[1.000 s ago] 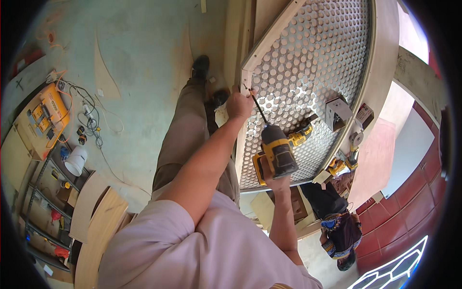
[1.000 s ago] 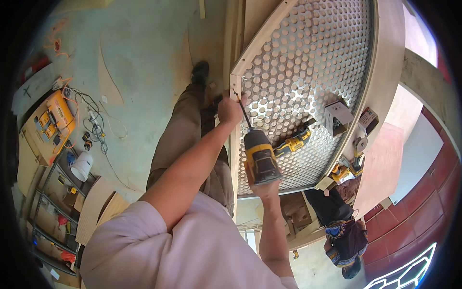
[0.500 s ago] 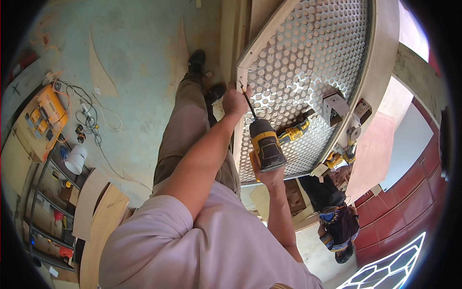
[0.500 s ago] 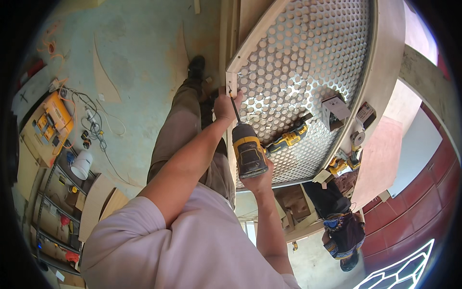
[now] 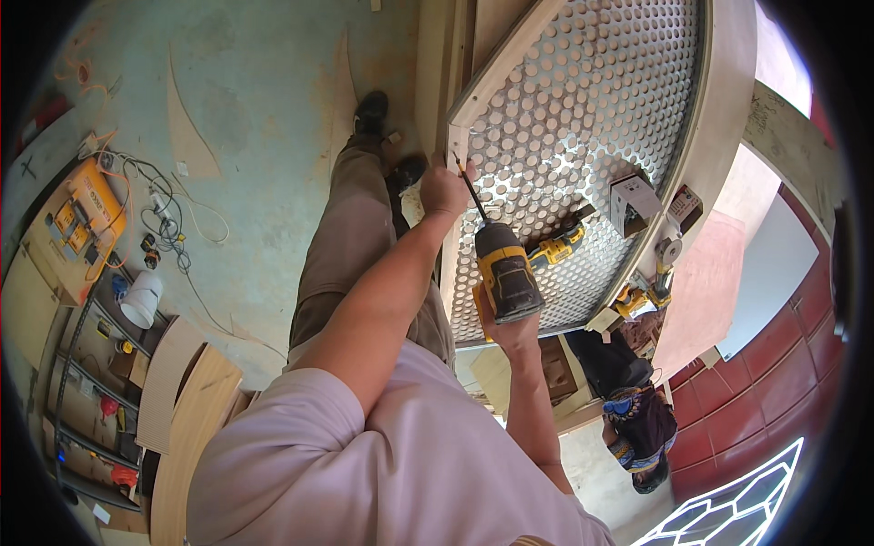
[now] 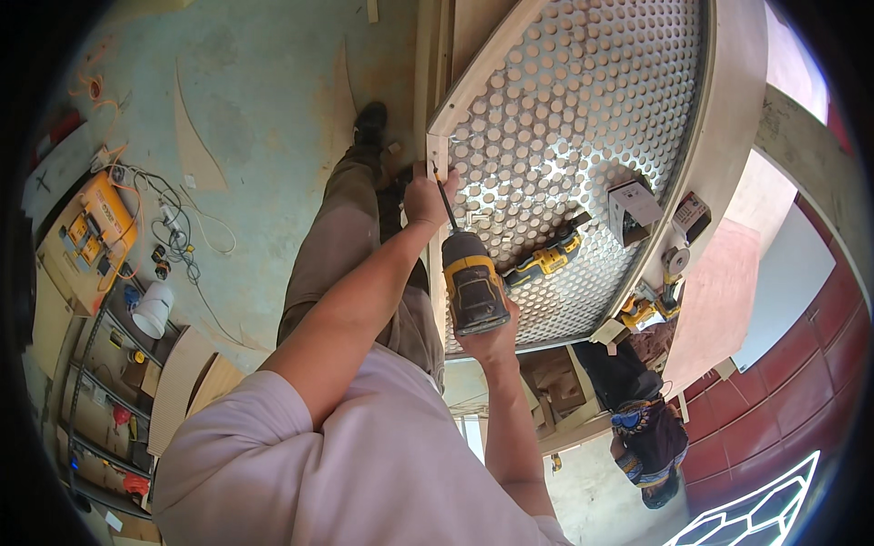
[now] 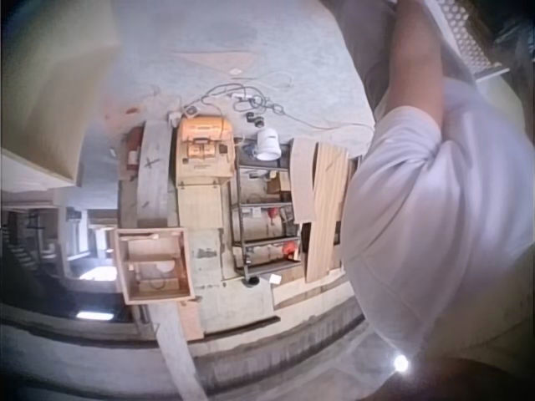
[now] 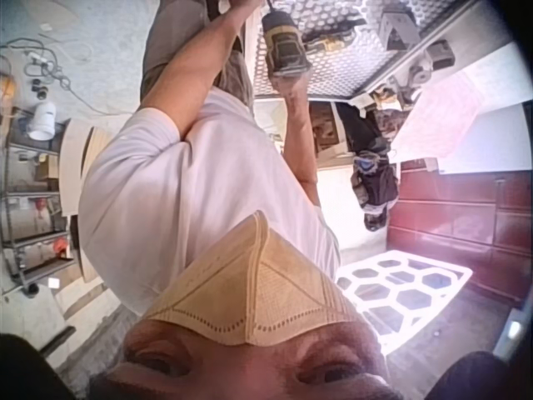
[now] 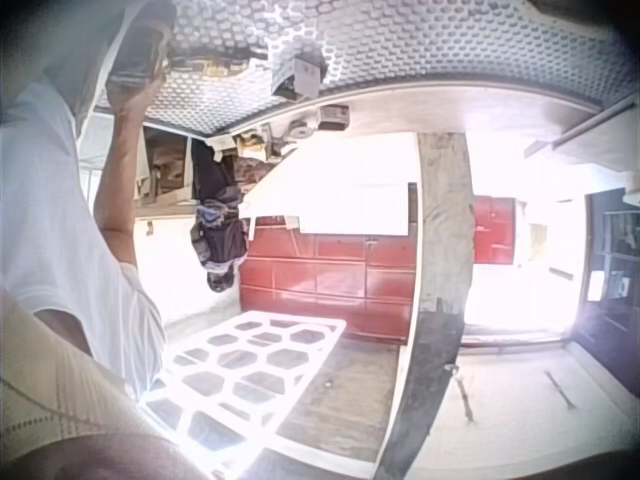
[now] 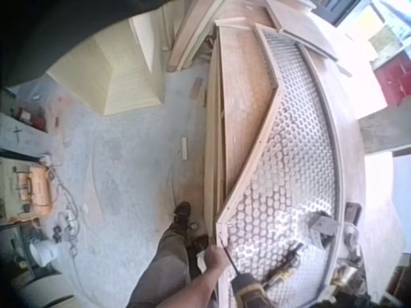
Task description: The user is using a power drill to secure wooden strips onto a large structure with a hexagonal grid pattern.
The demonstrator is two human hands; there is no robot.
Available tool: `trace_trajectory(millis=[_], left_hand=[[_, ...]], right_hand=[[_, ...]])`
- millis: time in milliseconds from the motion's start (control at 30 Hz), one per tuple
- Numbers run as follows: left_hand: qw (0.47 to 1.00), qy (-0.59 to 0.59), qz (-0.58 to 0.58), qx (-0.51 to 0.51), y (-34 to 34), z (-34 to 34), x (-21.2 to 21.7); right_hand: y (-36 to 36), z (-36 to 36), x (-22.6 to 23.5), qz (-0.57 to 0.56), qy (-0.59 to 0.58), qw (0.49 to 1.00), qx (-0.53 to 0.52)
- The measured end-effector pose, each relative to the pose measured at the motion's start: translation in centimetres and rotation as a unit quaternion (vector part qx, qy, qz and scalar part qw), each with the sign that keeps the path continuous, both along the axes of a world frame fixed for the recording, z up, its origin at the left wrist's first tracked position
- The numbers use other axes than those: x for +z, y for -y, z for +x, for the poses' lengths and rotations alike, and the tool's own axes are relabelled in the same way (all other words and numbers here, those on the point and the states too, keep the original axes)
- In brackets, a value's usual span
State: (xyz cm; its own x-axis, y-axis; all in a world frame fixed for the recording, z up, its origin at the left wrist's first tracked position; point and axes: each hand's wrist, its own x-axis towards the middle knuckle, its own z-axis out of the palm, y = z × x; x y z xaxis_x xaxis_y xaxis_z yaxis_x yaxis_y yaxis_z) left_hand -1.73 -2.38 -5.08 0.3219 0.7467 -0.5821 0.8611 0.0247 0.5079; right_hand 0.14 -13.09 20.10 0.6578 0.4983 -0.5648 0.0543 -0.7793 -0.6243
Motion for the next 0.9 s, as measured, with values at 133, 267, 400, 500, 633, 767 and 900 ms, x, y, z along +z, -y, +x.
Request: trace_trajectory(millis=[133, 267, 400, 500, 633, 767, 900], left_hand=[[0.999, -0.021, -0.026, -0.016, -0.2, 0.0, 0.3], [1.000, -0.008, -0.021, 0.000, -0.3, 0.1, 0.5], [0.999, -0.014, -0.027, -0.007, -0.2, 0.1, 0.5], [0.999, -0.019, -0.026, -0.013, -0.2, 0.0, 0.2], [0.999, -0.012, -0.021, -0.021, -0.1, -0.1, -0.1], [1.000, 0.011, -0.018, -0.003, -0.3, 0.0, 0.2], [0.999, 0.011, -0.044, 0.003, -0.6, 0.4, 1.4]], right_hand=[[0.1, 0.1, 0.1, 0.007, 0.012, 1.000, 0.009], [0.1, -0.1, 0.0, -0.012, 0.016, 1.000, -0.002], [-0.3, 0.1, 0.5, -0.020, -0.004, 1.000, -0.024], [-0.8, 0.5, 0.9, -0.039, -0.011, 0.999, 0.014], [-1.2, 0.9, 1.2, -0.033, -0.002, 0.999, 0.031], [-2.1, 0.5, 1.1, -0.019, -0.004, 1.000, -0.015], [-3.6, 0.4, 1.7, -0.039, -0.069, 0.995, -0.057]])
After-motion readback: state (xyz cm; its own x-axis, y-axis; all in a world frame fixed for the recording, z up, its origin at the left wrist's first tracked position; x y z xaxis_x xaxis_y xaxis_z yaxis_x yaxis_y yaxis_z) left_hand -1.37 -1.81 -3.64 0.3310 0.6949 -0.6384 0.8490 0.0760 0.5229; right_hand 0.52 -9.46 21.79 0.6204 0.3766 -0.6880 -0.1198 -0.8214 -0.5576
